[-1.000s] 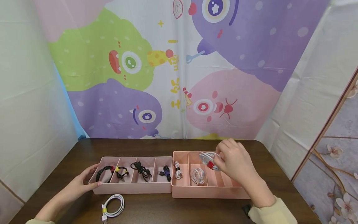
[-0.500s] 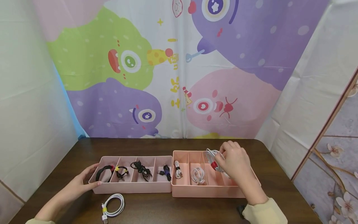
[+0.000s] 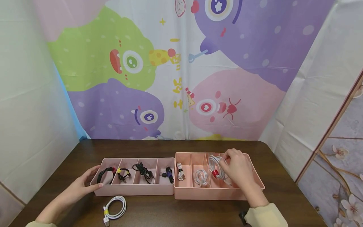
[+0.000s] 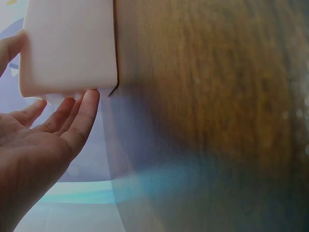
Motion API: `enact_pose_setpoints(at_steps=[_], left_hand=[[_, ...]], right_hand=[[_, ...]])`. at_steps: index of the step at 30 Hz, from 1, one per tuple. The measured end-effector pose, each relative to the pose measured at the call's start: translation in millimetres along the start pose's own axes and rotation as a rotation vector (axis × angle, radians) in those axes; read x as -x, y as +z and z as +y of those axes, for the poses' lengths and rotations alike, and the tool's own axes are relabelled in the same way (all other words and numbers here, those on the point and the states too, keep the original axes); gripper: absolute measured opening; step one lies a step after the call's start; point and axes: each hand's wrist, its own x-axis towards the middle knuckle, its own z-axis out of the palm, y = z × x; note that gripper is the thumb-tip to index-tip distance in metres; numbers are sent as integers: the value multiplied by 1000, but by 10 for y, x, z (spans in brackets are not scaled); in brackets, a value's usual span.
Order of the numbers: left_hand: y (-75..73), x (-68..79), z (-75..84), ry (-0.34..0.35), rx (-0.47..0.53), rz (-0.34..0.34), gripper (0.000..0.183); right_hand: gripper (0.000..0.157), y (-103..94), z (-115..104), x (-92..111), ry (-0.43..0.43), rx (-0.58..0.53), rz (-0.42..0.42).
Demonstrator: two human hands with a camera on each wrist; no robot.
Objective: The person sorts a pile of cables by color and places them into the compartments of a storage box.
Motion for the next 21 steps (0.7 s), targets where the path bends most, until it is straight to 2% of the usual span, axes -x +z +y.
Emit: enact_pose_setpoints(at_steps=[3,9,12,16,21], left_hand=[[3,2,3,-2,-6,1,80],[2,-1,1,-2,-5,6,80],[2,-4,-2,-1,-2,7,79],[3,-2,-3,-4,-4,8,80],[3,0,-1,4,-5,11,79]], right_hand=[[10,53,69,6,-37,-30,20],[16,164,199,5,-229,-82,121],[17,211,256,5,-279,-89,147],[18,273,313,-2,-300,-103,161],[17,339,353,22,-246,-110,109]])
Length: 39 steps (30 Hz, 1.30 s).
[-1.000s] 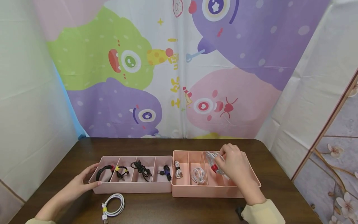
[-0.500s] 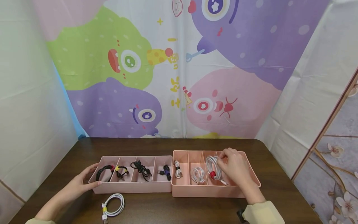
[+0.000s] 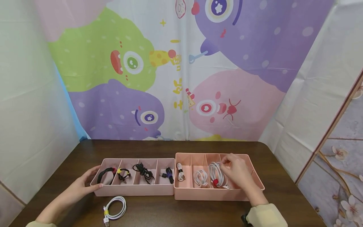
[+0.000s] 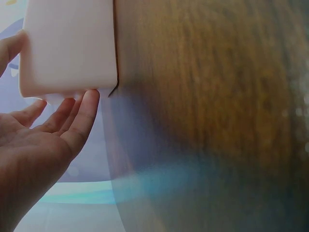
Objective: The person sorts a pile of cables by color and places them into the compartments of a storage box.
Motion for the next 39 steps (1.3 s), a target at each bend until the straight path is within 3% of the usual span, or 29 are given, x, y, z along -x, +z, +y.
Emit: enact_pose_setpoints(at_steps=[16,19,28,39], left_hand=[[2,-10,26,-15,-1,-13,80],[0,-12,23,-16,3,-15,80],[3,-13,8,-4,1,-7,79],[1,2,2,-14,6,-13,80]], right_hand=[[13,15,58,52,121,-65,-99],[12,-11,40,42,105,-72,-89],[18,-109,-20,-13,-48,-63,0],[26,-252,-244,-56,-28,-55,-38]])
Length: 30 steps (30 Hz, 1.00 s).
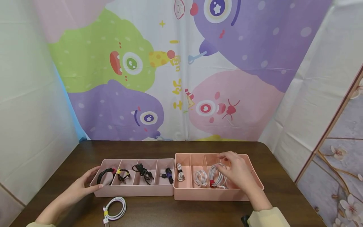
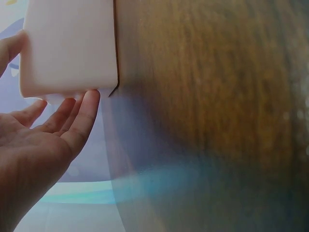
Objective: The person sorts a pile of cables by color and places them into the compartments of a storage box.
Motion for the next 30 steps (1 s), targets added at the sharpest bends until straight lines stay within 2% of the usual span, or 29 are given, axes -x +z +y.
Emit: enact_pose_setpoints(at_steps=[5,13,22,30], left_hand=[[0,5,-7,3,-5,5,79],[-5,4,-27,2,-6,0,79],[-6,3,-17,0,-12,2,79],[-6,1,-7,-15,0,-9,80]], right_hand=[[29,-49,-113,-29,-21,-2,4],[31,-99,-316,-57,1,-4,28],[35,-150,-536,-92,-76,-35,113],[38,-203,-706,-110,-119,-117,118]])
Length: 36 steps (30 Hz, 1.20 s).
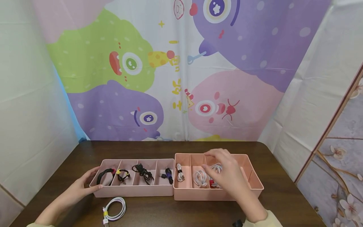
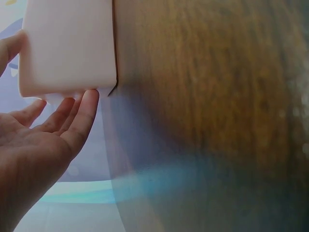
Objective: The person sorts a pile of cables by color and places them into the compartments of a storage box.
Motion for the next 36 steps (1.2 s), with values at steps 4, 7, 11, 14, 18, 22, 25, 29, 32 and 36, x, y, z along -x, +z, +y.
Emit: enact_pose_setpoints(at_steps=[4,7,11,14,18,22,25,29,32,36], left_hand=[[0,2,8,-3,0,-3,80],[0,3,14,-1,0,-3,80],[1,2,17,2,-1,-1,80],[0,3,17,2,-2,-3,80],[-1,4,15,-1,-4,-4,80],[-2,2,15,7,-6,-2,80],[-5,-1,15,14,-3,-1,79],[-2,-6,7,3,2,-5,80],[1,-8,-1,-6,2,-8,80],[-1,-4,-1,-6,3,-9,80]], right_hand=[[37,-13,-90,-24,-29,-49,13],[37,-25,-149,-40,-44,-65,23],[37,-43,-222,-66,-45,-85,20],[37,-48,-279,-83,-56,-100,3],[36,-47,-353,-93,-79,-84,-28],[35,-29,-429,-111,-98,-85,-51],[35,-4,-487,-148,-117,-119,-61],[37,40,-568,-213,-177,-176,-50],[40,77,-633,-255,-225,-203,-47],[44,129,-731,-295,-268,-237,-68]])
